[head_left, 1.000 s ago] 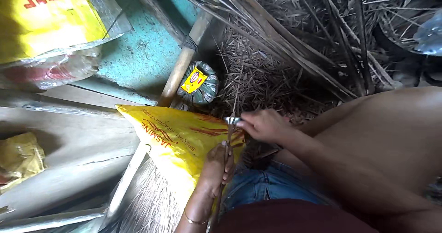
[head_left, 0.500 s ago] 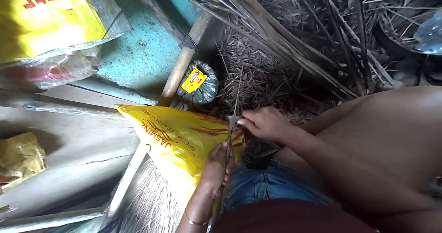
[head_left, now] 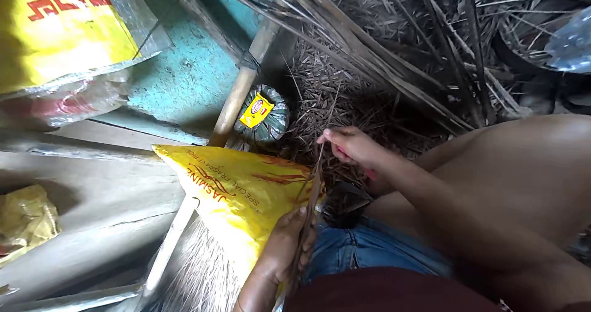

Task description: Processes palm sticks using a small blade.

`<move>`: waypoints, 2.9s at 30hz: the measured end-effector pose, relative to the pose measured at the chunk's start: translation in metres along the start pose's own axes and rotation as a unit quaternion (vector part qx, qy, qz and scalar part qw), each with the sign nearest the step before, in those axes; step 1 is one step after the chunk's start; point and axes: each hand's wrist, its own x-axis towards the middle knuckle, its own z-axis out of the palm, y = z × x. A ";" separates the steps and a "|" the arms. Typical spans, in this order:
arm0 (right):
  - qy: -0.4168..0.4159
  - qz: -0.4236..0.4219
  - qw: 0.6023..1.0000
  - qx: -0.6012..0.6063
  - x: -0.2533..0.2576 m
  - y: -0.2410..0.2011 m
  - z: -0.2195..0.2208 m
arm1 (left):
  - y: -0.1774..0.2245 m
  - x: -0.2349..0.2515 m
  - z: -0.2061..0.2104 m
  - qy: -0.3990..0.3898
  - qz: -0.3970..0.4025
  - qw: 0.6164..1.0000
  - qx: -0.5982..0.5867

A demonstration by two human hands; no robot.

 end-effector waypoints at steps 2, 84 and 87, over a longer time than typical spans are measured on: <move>-0.020 0.010 1.000 -0.015 -0.005 -0.003 0.008 | -0.002 -0.002 -0.002 0.004 -0.004 1.000 -0.020; -0.141 -0.113 0.974 -0.139 -0.039 -0.001 0.035 | 0.014 0.023 -0.001 0.021 0.068 0.997 0.000; -0.032 -0.136 0.979 -0.149 -0.029 0.003 0.025 | 0.009 0.015 -0.007 0.015 0.068 0.998 0.006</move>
